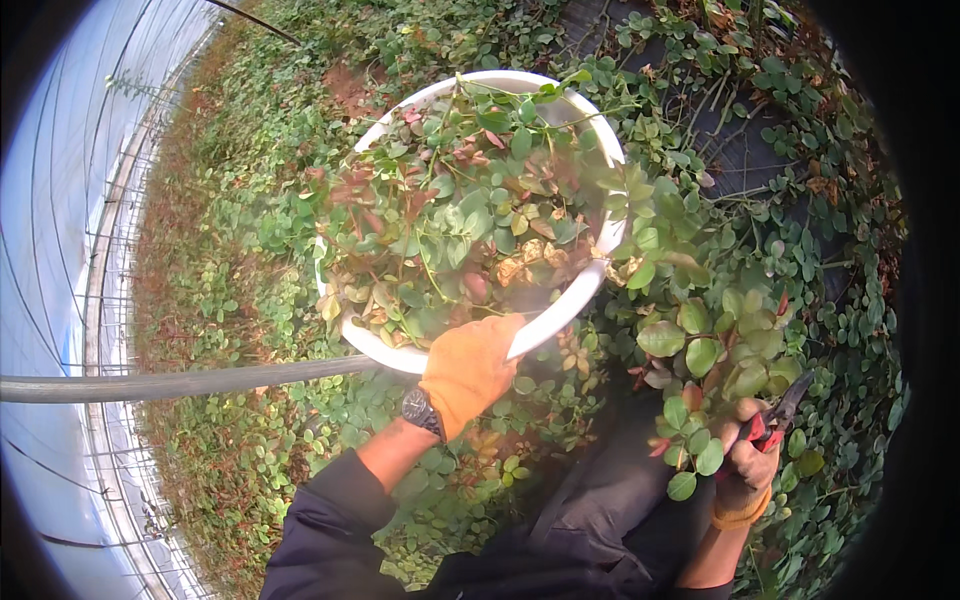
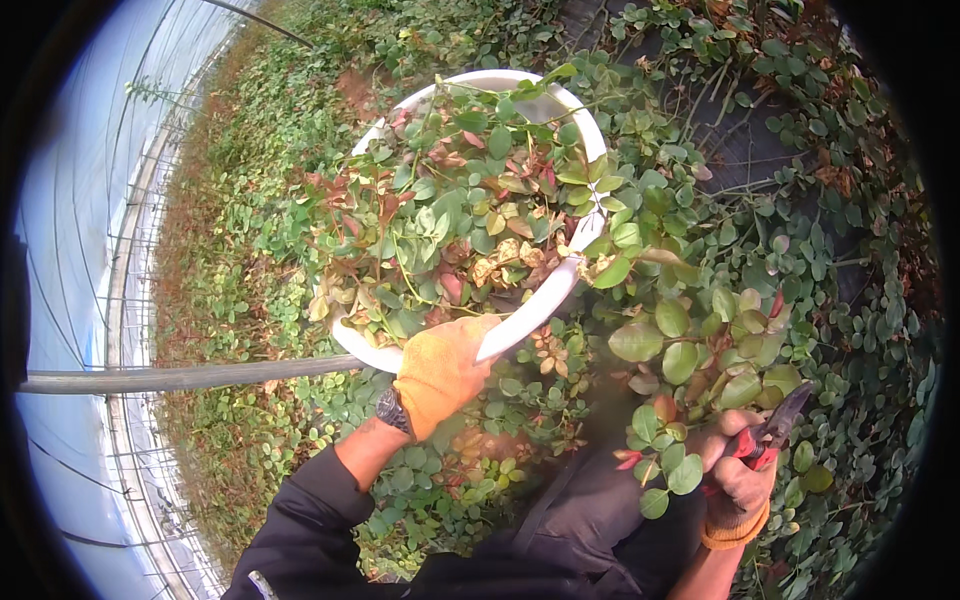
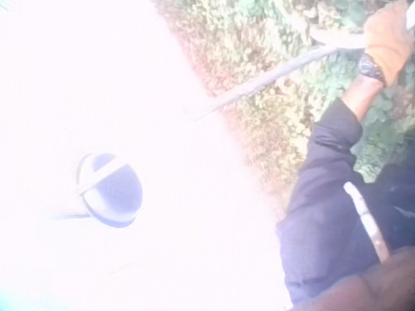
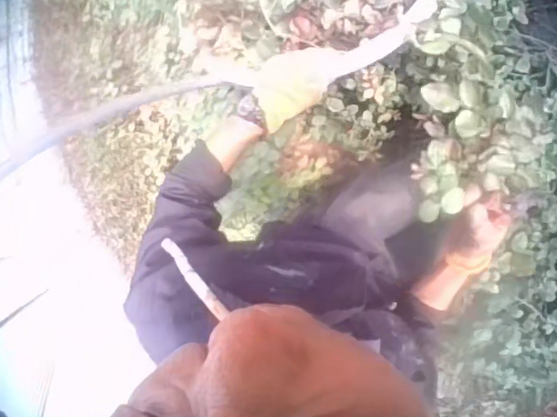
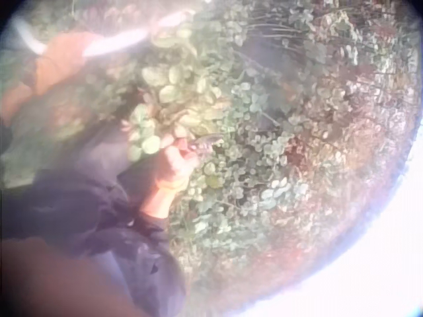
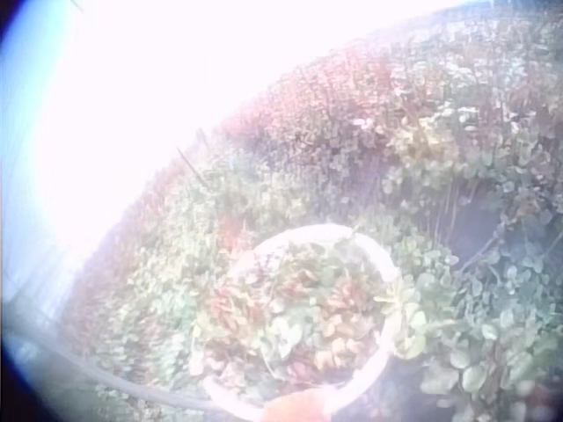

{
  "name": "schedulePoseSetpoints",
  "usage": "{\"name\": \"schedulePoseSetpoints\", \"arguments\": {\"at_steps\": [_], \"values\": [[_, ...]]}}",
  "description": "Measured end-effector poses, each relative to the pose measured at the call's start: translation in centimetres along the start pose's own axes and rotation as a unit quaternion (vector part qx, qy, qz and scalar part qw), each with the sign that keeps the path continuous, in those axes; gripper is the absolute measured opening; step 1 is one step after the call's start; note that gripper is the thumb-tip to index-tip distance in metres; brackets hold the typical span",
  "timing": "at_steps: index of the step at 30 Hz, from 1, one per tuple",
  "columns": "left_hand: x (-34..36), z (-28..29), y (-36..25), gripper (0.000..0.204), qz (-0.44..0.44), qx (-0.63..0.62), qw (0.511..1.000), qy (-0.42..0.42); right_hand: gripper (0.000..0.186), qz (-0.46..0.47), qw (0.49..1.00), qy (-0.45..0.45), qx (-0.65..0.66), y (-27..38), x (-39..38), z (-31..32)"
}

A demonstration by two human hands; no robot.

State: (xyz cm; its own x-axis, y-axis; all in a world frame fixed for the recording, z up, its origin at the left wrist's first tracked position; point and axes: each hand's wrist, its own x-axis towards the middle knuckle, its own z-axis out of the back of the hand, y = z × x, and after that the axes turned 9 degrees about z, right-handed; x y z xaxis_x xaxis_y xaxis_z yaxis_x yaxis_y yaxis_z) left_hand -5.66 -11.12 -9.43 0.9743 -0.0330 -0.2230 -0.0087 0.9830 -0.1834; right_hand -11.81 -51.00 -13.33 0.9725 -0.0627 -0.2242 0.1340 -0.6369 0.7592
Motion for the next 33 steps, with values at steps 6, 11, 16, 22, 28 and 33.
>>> {"name": "schedulePoseSetpoints", "arguments": {"at_steps": [6,11,16,22,28,33], "values": [[-0.3,1.7,2.1,0.053,-0.002,0.033,0.99,0.137,0.044,-0.084,0.995,0.041,-0.041,5.9,-0.3,-7.5],[0.3,2.2,2.7,0.054,0.024,0.043,0.983,0.178,0.049,-0.207,0.977,0.006,-0.051,7.0,-1.5,-11.8],[0.5,1.7,4.2,0.042,0.006,0.05,0.984,0.173,0.048,-0.3,0.952,-0.01,-0.066,6.6,-5.2,-14.4],[0.6,1.3,5.3,0.042,0.027,-0.003,0.988,0.153,0.048,-0.422,0.906,-0.014,-0.021,9.1,-14.4,-16.5],[1.6,2.3,1.2,0.042,0.141,0.034,0.971,0.192,0.047,-0.493,0.865,-0.079,-0.038,14.5,-25.4,-17.2],[2.1,1.2,-4.8,0.024,0.118,0.044,0.983,0.137,0.047,-0.43,0.893,-0.132,-0.018,17.6,-31.8,-16.5]]}}
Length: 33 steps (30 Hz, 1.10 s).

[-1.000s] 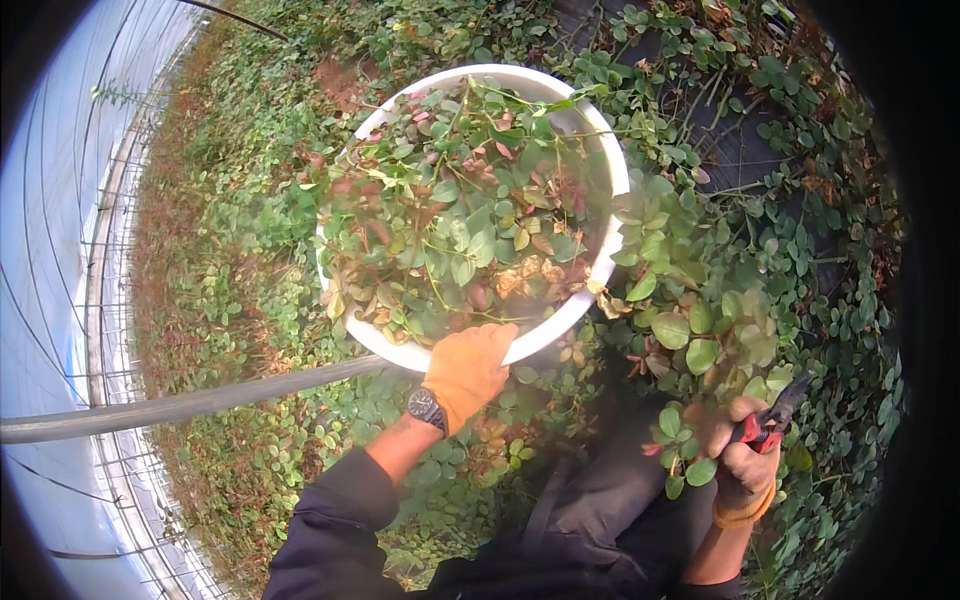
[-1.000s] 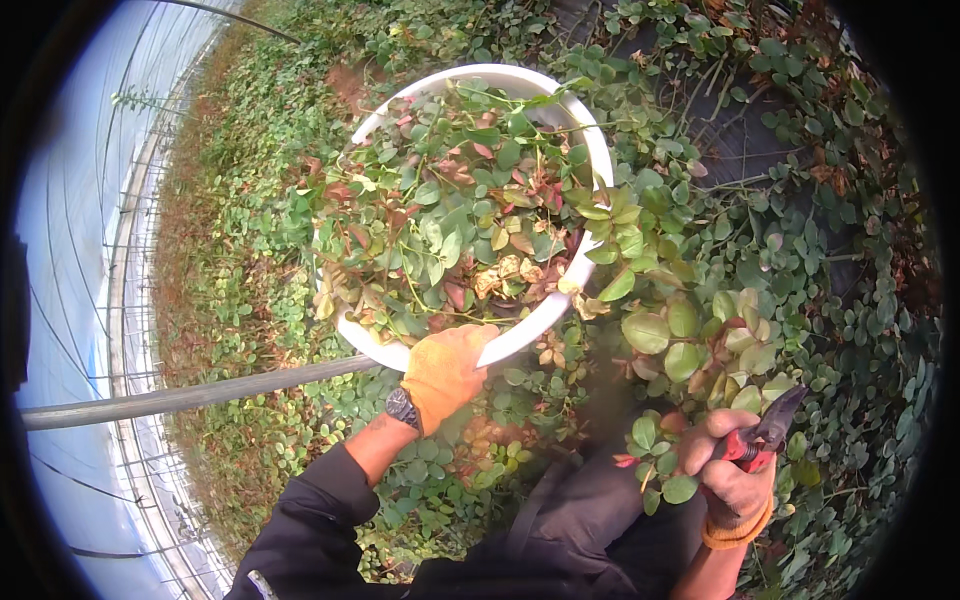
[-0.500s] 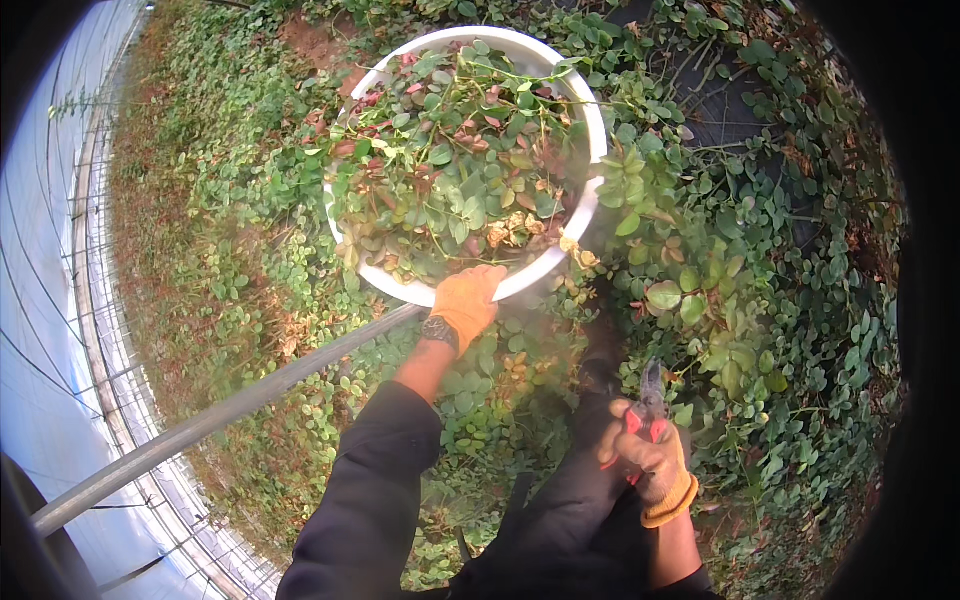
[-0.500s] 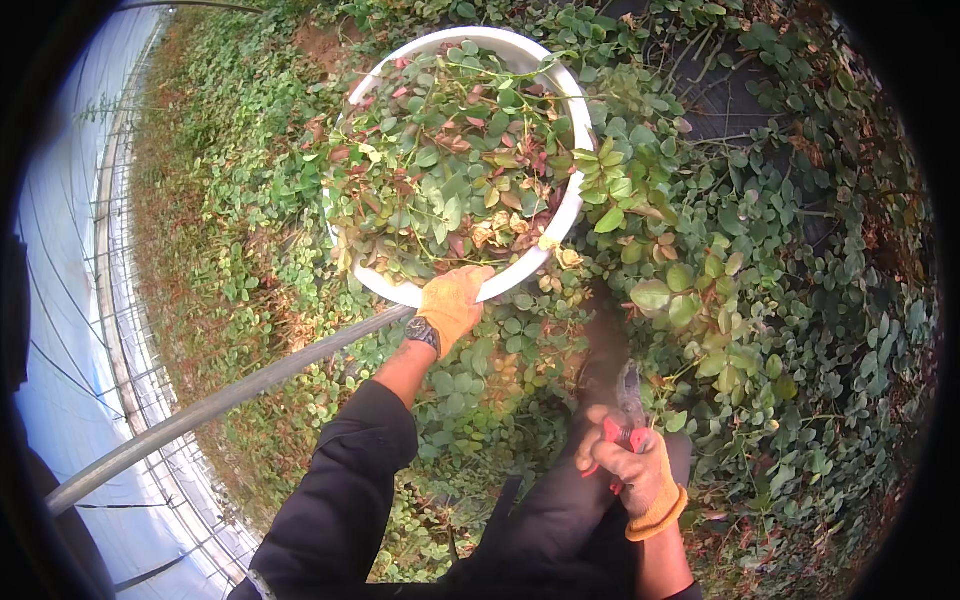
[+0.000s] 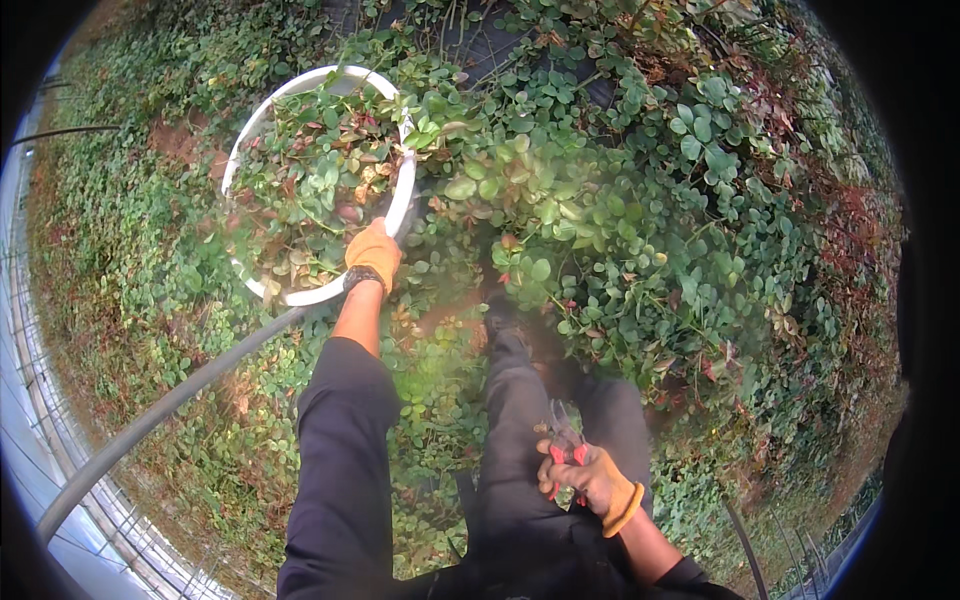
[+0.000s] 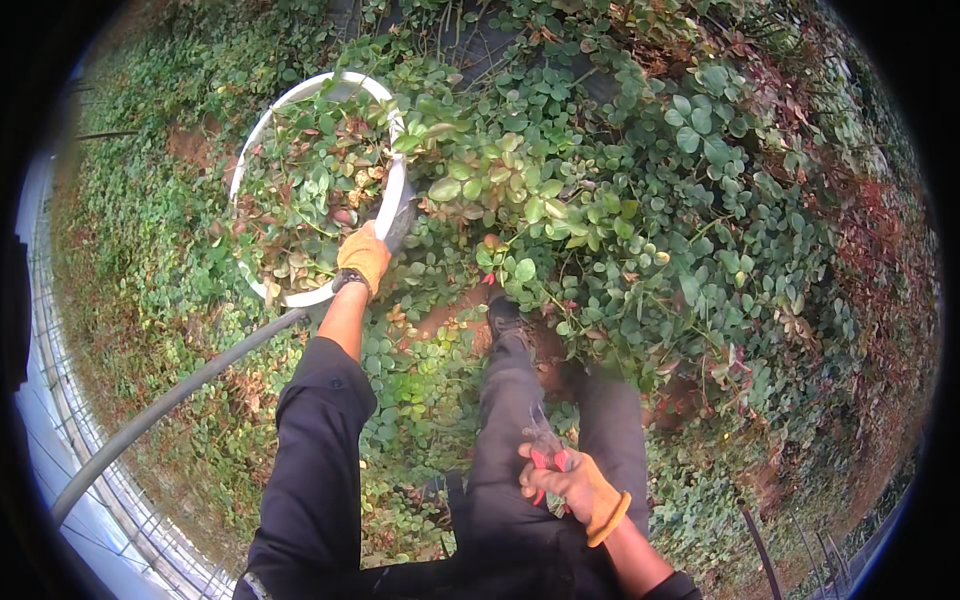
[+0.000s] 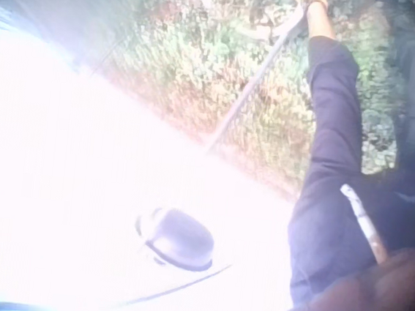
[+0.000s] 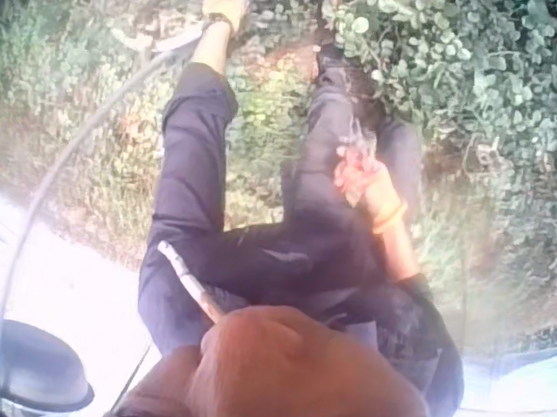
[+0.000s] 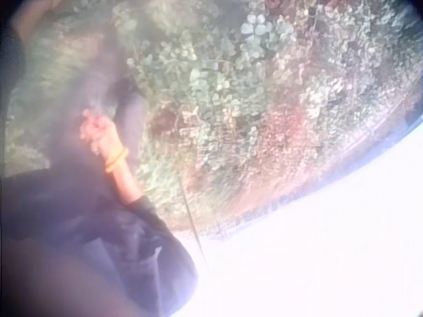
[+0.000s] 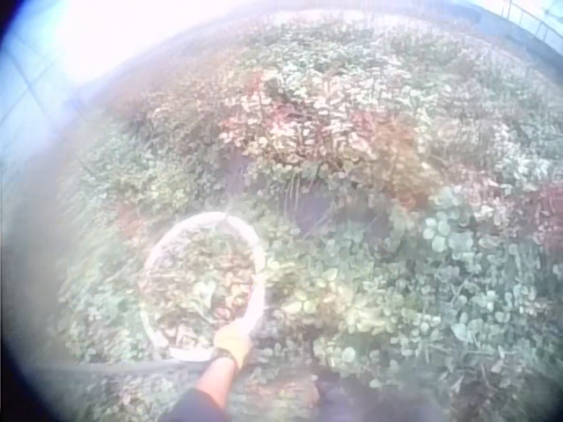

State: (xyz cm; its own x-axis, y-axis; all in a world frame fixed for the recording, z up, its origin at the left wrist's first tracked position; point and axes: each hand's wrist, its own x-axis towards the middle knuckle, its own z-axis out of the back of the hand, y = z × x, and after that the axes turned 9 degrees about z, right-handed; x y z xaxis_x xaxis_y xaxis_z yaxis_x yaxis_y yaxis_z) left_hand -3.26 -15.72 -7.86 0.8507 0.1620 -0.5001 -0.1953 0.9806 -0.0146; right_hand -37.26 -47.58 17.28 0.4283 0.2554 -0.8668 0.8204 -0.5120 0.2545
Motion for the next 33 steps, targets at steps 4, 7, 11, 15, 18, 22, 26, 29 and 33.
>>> {"name": "schedulePoseSetpoints", "arguments": {"at_steps": [4,7,11,15,18,22,26,29,33], "values": [[-3.1,-1.7,-3.6,0.026,0.0,0.075,0.997,0.015,0.047,0.025,0.999,0.008,0.039,-1.6,-2.8,3.3],[-6.9,-3.6,-6.5,0.021,-0.023,0.052,0.998,-0.017,0.048,0.033,0.998,0.031,0.047,-3.5,-4.8,6.5],[-12.7,-7.0,-10.4,0.024,-0.009,0.086,0.996,-0.012,0.054,0.043,0.995,0.08,0.039,-6.3,-7.9,12.1],[-19.7,-13.1,-13.5,0.032,0.013,0.089,0.996,0.006,0.051,0.066,0.993,0.089,0.033,-7.8,-12.4,19.4],[-25.9,-18.4,-15.1,0.041,0.073,0.014,0.996,0.039,0.048,0.073,0.995,0.056,0.043,-8.4,-16.3,25.0],[-36.0,-23.7,-17.7,0.037,0.068,-0.01,0.997,0.02,0.049,0.092,0.992,-0.037,0.078,-9.7,-20.1,31.7],[-45.1,-26.1,-19.9,0.042,0.098,-0.032,0.992,0.077,0.049,0.116,0.979,-0.123,0.116,-11.9,-22.7,35.4],[-49.5,-27.3,-21.6,0.043,0.108,-0.092,0.984,0.112,0.046,0.101,0.973,-0.152,0.143,-13.4,-24.1,36.4],[-53.1,-28.7,-23.1,0.044,0.088,-0.048,0.985,0.141,0.047,0.088,0.971,-0.131,0.18,-15.1,-24.7,36.1]]}}
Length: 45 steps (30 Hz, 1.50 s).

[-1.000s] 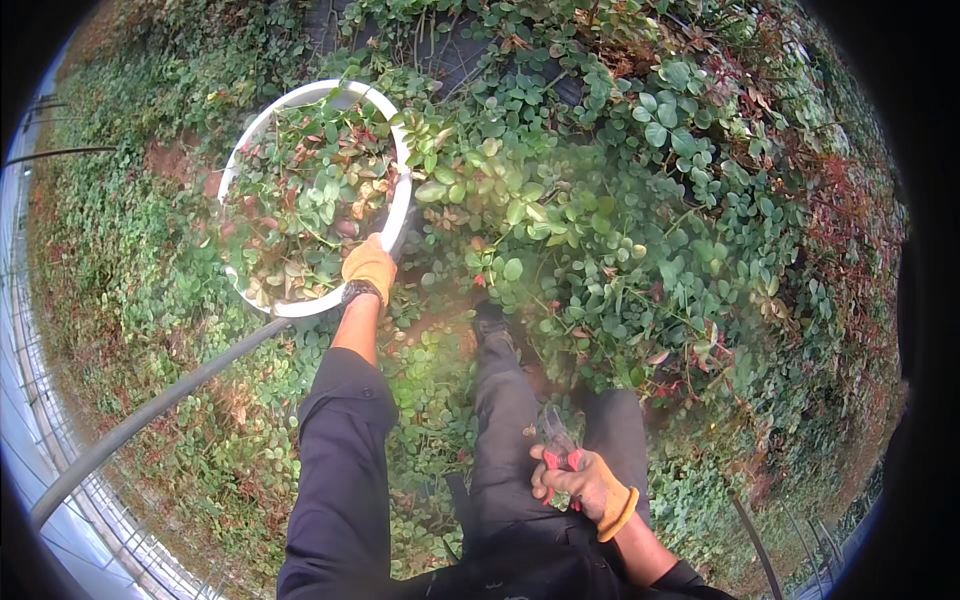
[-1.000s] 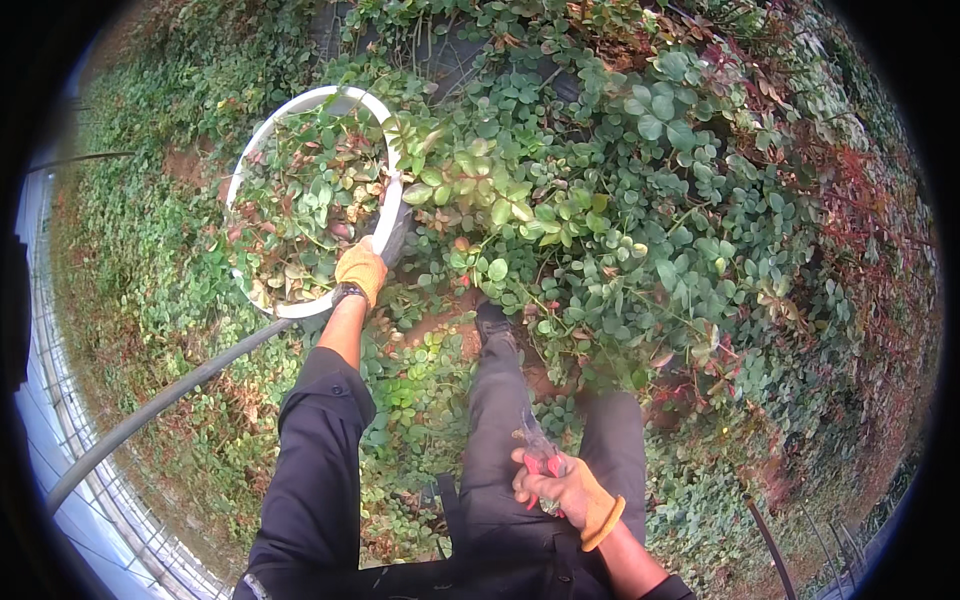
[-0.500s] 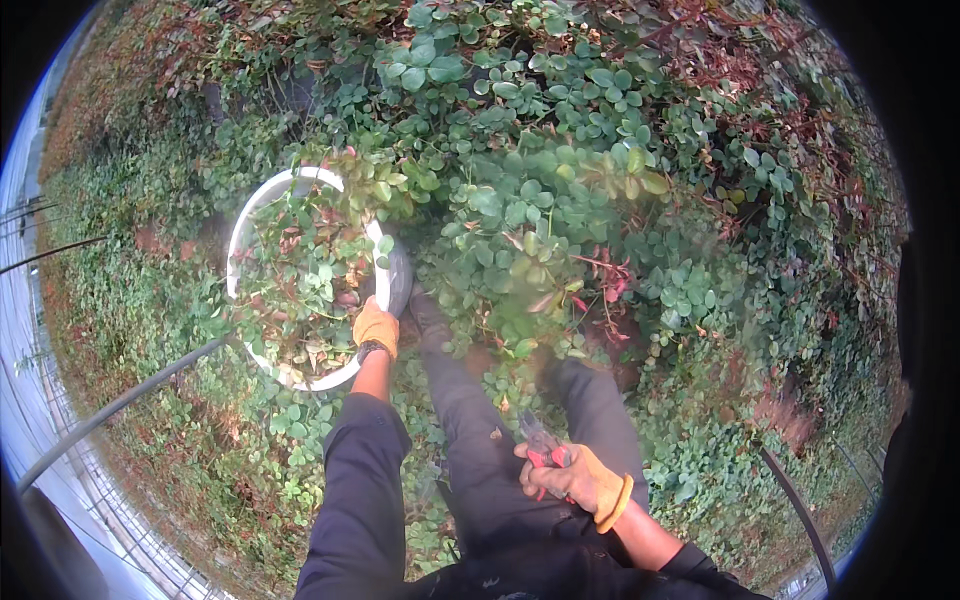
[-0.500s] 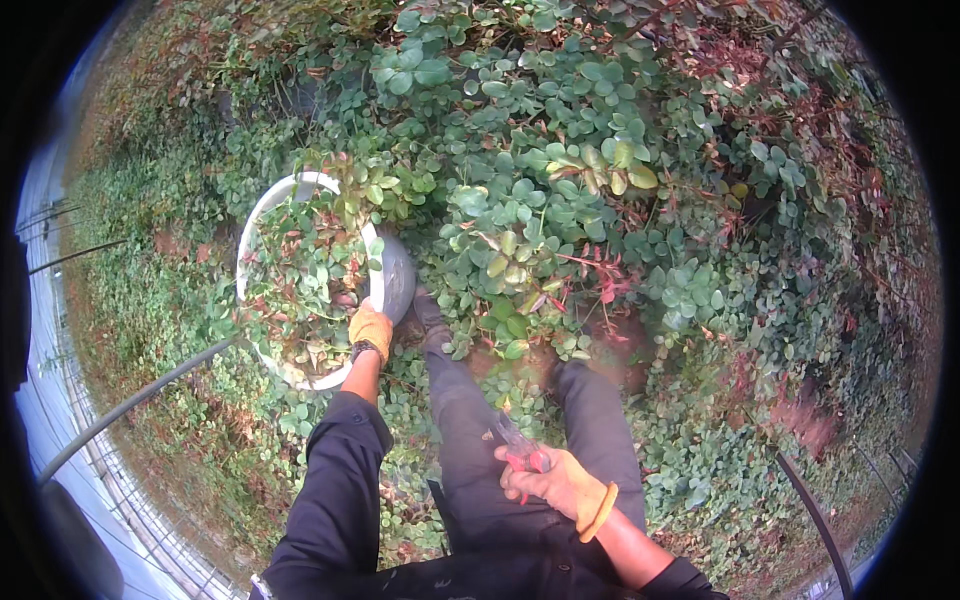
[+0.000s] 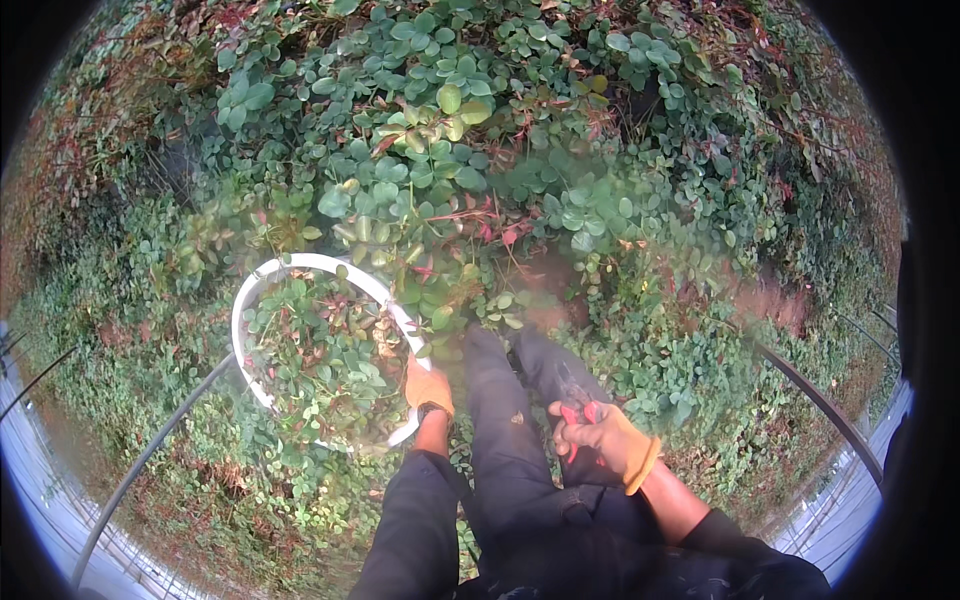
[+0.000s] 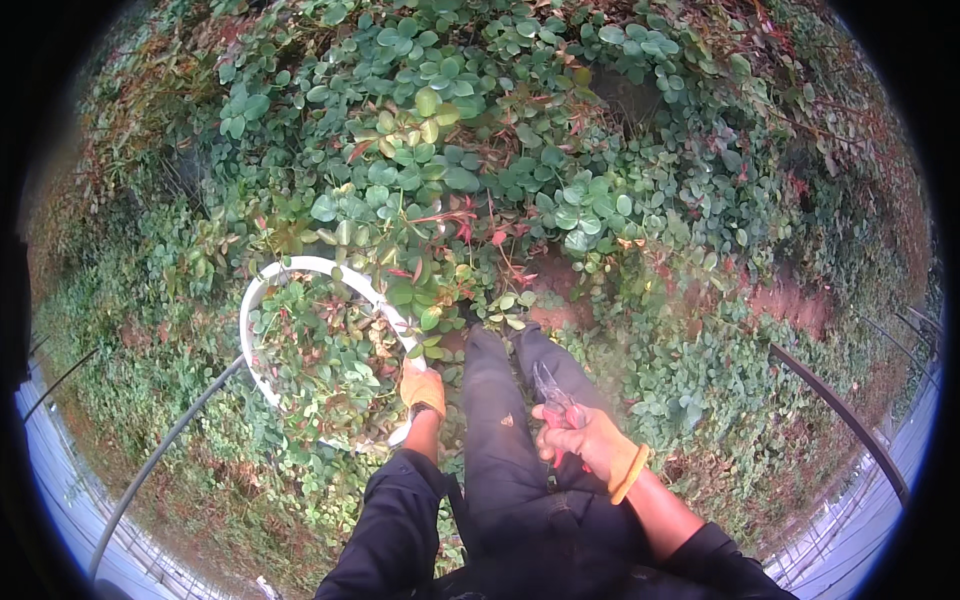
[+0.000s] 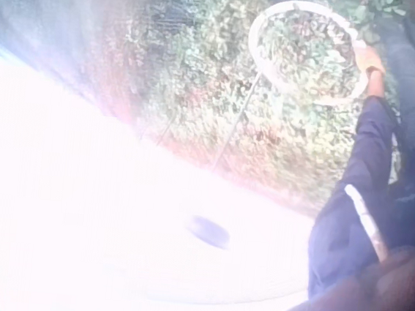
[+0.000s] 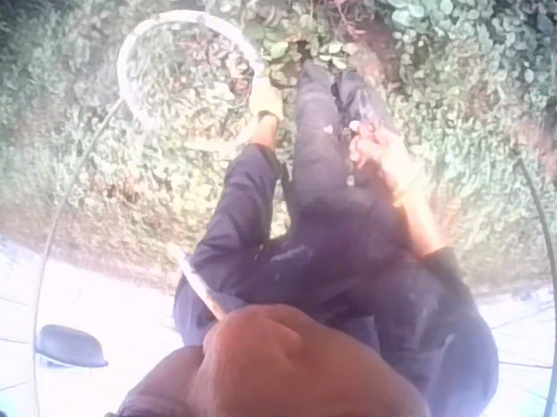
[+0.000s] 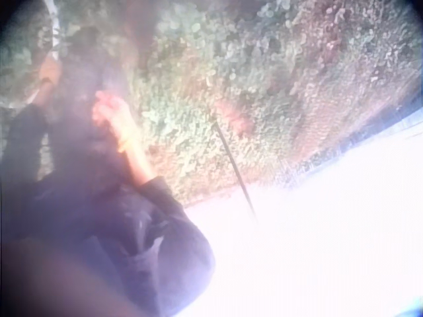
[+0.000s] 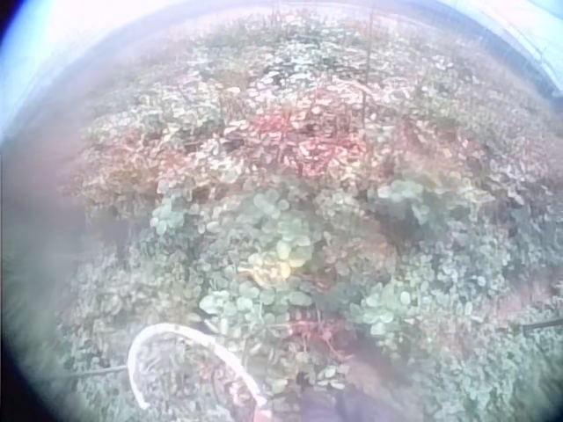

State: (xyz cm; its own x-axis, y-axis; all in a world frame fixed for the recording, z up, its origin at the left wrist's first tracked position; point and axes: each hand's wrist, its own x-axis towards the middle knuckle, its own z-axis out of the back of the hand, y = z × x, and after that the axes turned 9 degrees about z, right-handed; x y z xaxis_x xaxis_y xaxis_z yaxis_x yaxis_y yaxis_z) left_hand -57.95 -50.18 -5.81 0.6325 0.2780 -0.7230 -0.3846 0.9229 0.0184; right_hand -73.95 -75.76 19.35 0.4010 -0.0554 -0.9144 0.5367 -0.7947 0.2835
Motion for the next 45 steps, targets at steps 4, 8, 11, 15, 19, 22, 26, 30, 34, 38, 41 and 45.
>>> {"name": "schedulePoseSetpoints", "arguments": {"at_steps": [4,8,11,15,19,22,26,30,34,38,41,45], "values": [[-0.8,-1.8,0.2,0.046,-0.013,0.029,0.999,-0.029,0.052,-0.027,0.998,0.057,-0.001,-1.5,0.2,0.1],[-0.1,-3.7,1.5,0.049,0.022,0.048,0.998,-0.045,0.062,-0.017,0.992,0.123,-0.03,-1.6,0.6,2.0],[0.4,-5.3,2.1,0.051,0.0,0.142,0.986,-0.091,0.059,-0.025,0.983,0.16,-0.091,-0.2,0.4,6.2],[0.0,-7.9,1.5,0.049,0.027,0.123,0.988,-0.09,0.058,-0.01,0.987,0.156,-0.033,2.8,0.4,14.6],[-1.9,-11.6,-0.2,0.035,0.041,0.124,0.983,-0.132,0.057,0.03,0.996,0.077,0.029,7.3,-0.9,24.5],[-4.1,-14.5,-0.3,0.033,0.016,0.171,0.978,-0.123,0.055,0.098,0.994,-0.005,0.043,10.8,-2.4,30.7],[-6.5,-18.3,-0.3,0.029,-0.042,0.26,0.962,-0.065,0.056,0.189,0.972,-0.095,0.1,14.2,-3.2,35.3],[-7.9,-20.5,-2.7,0.038,-0.039,0.175,0.983,-0.049,0.056,0.198,0.964,-0.155,0.089,15.7,-1.7,35.9],[-9.4,-18.6,-7.5,0.043,0.003,0.149,0.989,0.009,0.054,0.179,0.969,-0.165,0.038,16.4,1.0,33.9],[-13.7,-12.4,-12.1,0.044,-0.026,0.108,0.992,0.055,0.051,0.221,0.957,-0.189,0.008,18.2,4.5,31.3],[-18.4,-7.6,-15.9,0.048,-0.064,0.009,0.998,-0.009,0.046,0.285,0.936,-0.205,-0.03,20.4,6.9,30.4],[-22.2,-4.5,-24.2,0.042,-0.165,-0.148,0.975,-0.005,0.046,0.327,0.916,-0.225,-0.058,23.0,10.2,30.2]]}}
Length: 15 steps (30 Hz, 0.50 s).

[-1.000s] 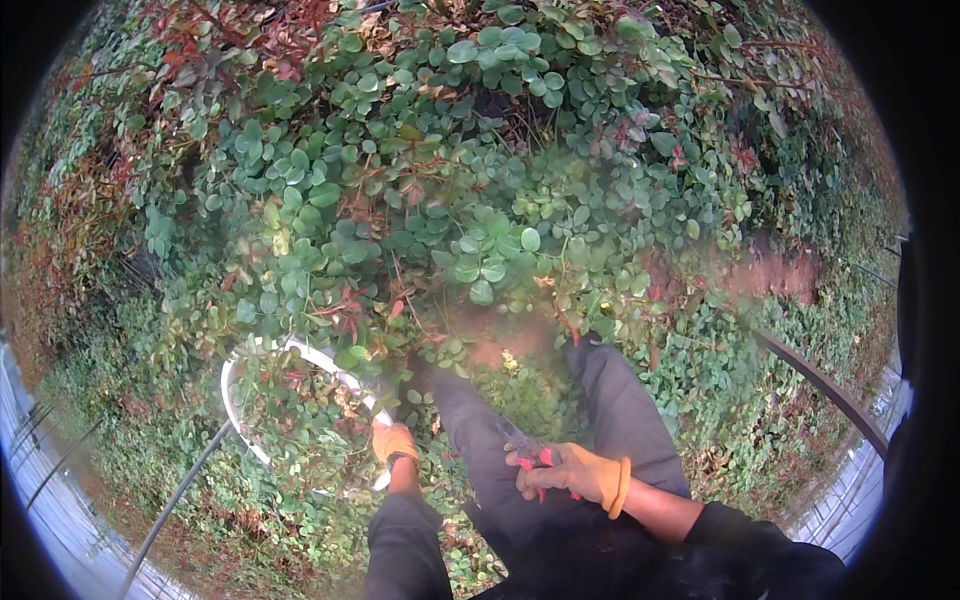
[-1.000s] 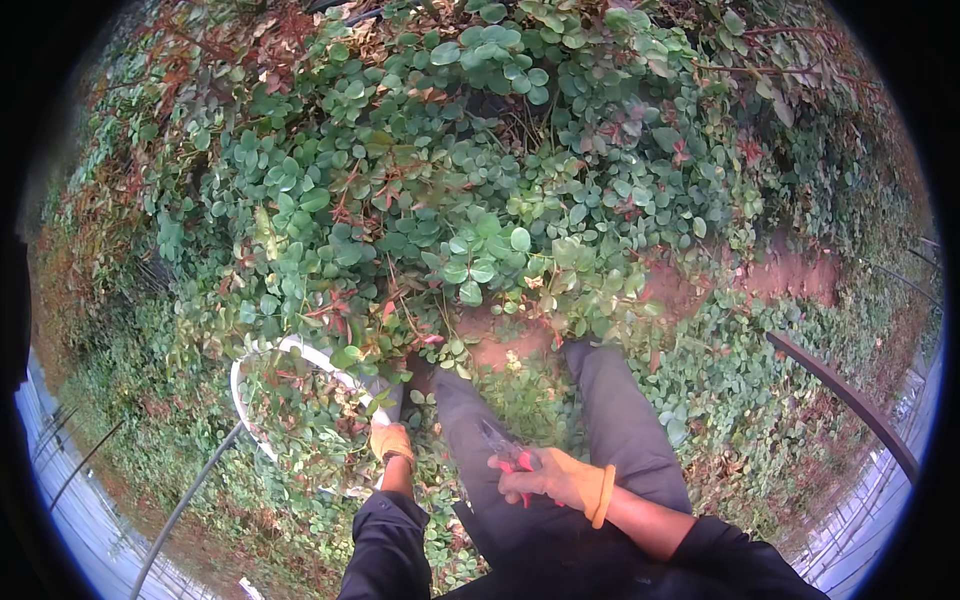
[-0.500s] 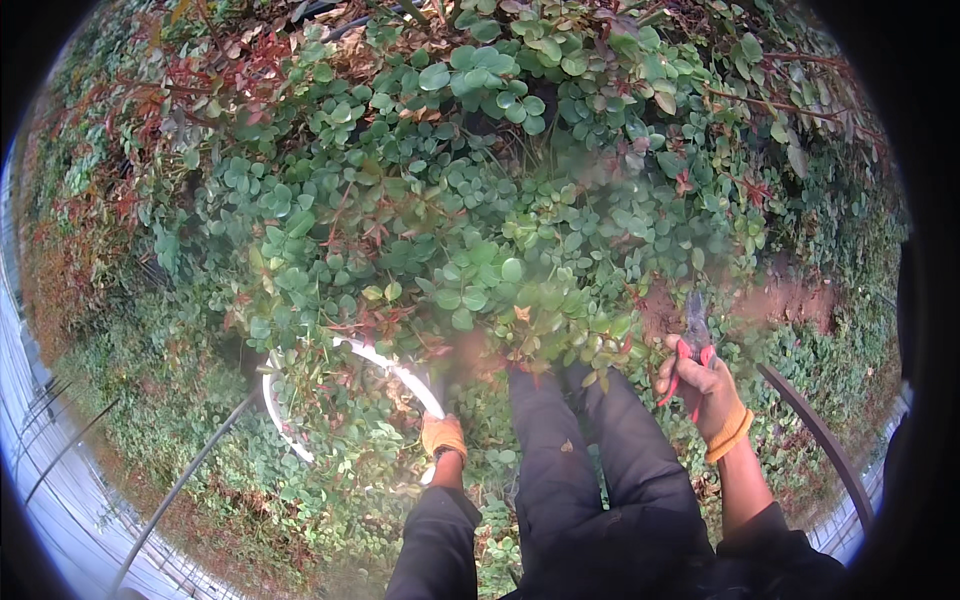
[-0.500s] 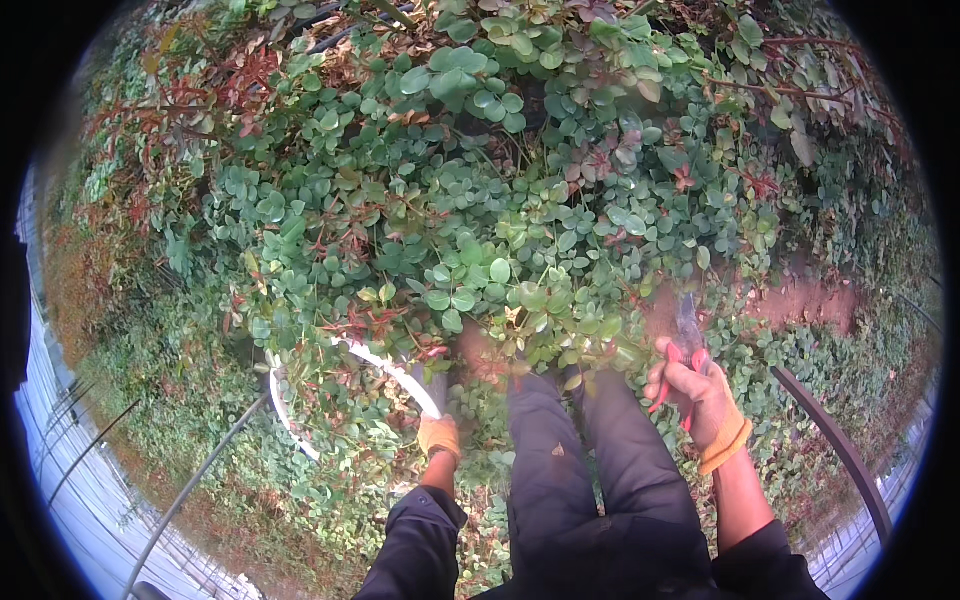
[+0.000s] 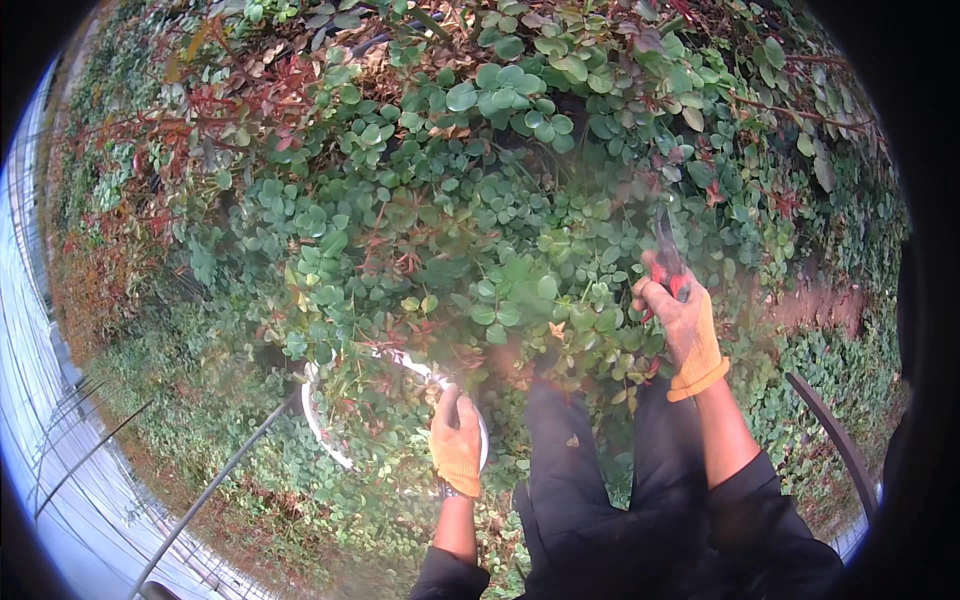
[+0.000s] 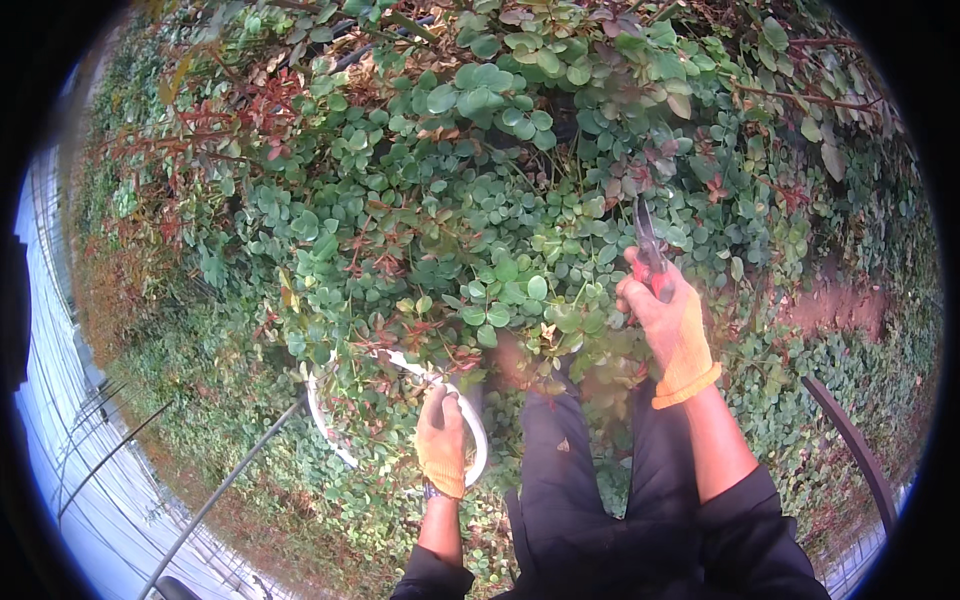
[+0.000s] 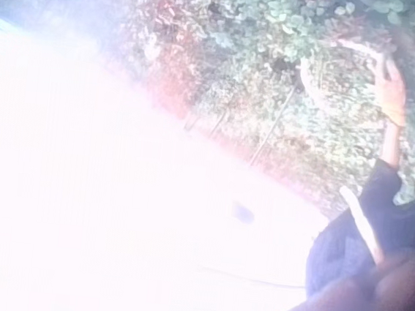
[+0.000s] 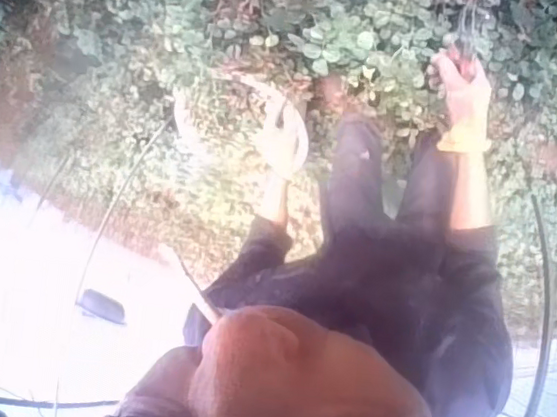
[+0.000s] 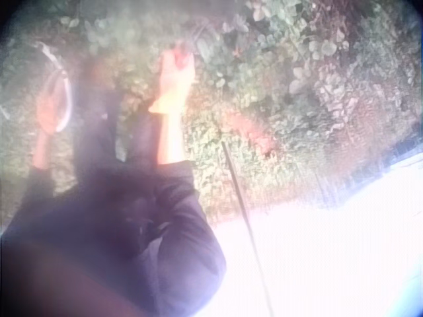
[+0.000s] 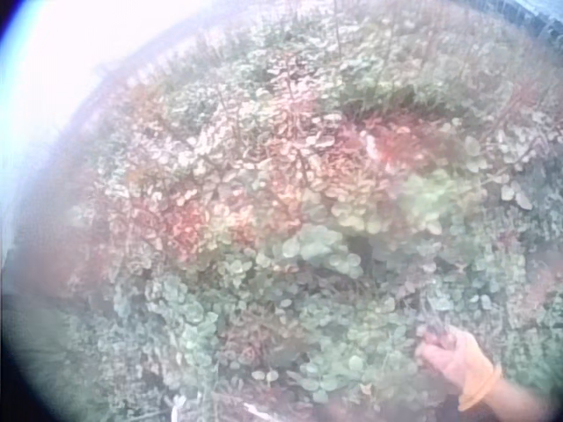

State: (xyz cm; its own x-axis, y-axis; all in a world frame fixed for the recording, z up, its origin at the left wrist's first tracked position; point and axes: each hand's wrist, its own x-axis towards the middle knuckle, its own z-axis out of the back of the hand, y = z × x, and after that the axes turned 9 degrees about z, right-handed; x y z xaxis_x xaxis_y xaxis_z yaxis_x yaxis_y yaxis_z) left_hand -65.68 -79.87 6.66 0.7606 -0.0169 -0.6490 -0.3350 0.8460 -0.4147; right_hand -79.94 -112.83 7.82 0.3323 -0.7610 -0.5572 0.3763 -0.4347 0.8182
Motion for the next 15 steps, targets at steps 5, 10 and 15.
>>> {"name": "schedulePoseSetpoints", "arguments": {"at_steps": [5,10,15], "values": [[1.9,-8.1,-7.1,0.058,-0.397,0.116,0.909,0.05,0.044,0.008,0.998,0.067,0.014,-0.5,4.3,-0.6],[6.7,-22.1,-1.6,0.069,-0.514,0.317,0.75,0.27,0.048,0.055,0.984,0.165,-0.045,-1.2,8.0,-0.5],[13.7,-28.0,1.8,0.058,-0.148,0.346,0.828,0.417,0.044,0.123,0.964,0.213,-0.101,-5.9,13.4,-2.0]]}}
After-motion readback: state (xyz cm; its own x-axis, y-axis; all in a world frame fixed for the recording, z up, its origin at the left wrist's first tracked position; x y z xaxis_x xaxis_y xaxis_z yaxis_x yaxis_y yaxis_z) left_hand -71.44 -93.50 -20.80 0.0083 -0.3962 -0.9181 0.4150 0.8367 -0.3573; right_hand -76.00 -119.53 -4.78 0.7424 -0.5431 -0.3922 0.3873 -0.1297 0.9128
